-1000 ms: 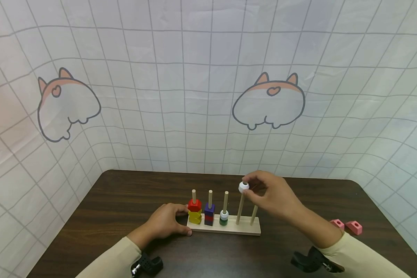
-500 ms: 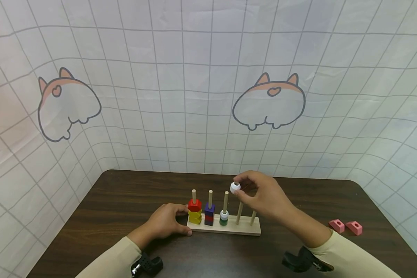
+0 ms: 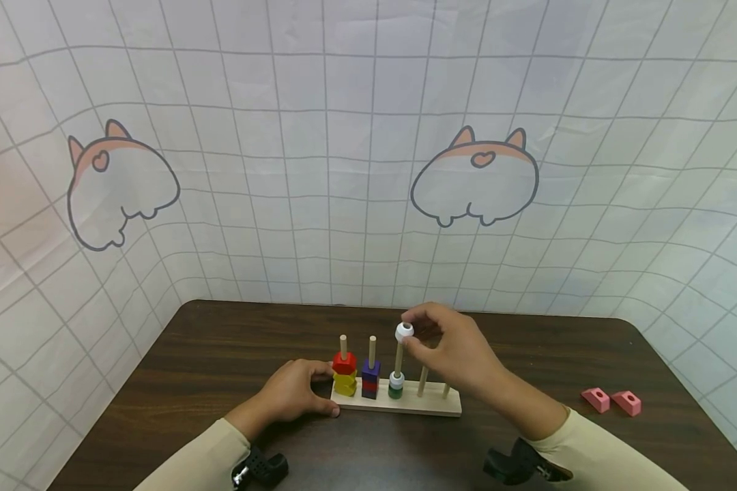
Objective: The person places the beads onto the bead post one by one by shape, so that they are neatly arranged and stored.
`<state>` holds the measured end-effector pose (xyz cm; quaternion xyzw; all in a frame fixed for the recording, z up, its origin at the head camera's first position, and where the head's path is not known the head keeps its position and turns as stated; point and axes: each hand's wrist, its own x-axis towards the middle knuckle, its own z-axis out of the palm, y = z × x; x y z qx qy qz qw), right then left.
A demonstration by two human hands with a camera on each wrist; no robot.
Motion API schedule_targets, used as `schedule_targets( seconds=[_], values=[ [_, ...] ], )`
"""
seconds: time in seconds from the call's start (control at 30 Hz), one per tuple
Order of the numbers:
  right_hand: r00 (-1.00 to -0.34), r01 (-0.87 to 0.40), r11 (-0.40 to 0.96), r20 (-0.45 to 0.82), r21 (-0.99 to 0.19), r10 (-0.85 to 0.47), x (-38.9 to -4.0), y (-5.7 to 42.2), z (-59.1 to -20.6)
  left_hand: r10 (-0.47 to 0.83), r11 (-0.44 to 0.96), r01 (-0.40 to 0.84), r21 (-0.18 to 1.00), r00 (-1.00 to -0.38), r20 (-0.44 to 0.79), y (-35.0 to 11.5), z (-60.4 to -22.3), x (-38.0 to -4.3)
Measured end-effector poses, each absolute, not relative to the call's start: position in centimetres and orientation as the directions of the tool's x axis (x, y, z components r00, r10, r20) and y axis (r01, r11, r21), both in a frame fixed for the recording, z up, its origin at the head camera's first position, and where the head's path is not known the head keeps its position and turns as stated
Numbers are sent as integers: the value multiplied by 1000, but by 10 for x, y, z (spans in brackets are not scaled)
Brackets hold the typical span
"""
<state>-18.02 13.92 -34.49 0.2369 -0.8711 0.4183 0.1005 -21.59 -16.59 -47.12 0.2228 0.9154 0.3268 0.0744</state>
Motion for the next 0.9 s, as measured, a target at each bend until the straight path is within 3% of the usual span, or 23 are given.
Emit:
schedule_targets(
  seconds=[0.53, 0.9],
  values=[
    [-908, -415, 597, 355, -687, -223, -173, 125, -364, 450, 691, 352, 631, -893, 6, -165, -472, -216],
    [-905, -419, 538, 379, -731, -190, -175, 124, -386, 446, 697, 350, 626, -895, 5, -165, -472, -217]
  ],
)
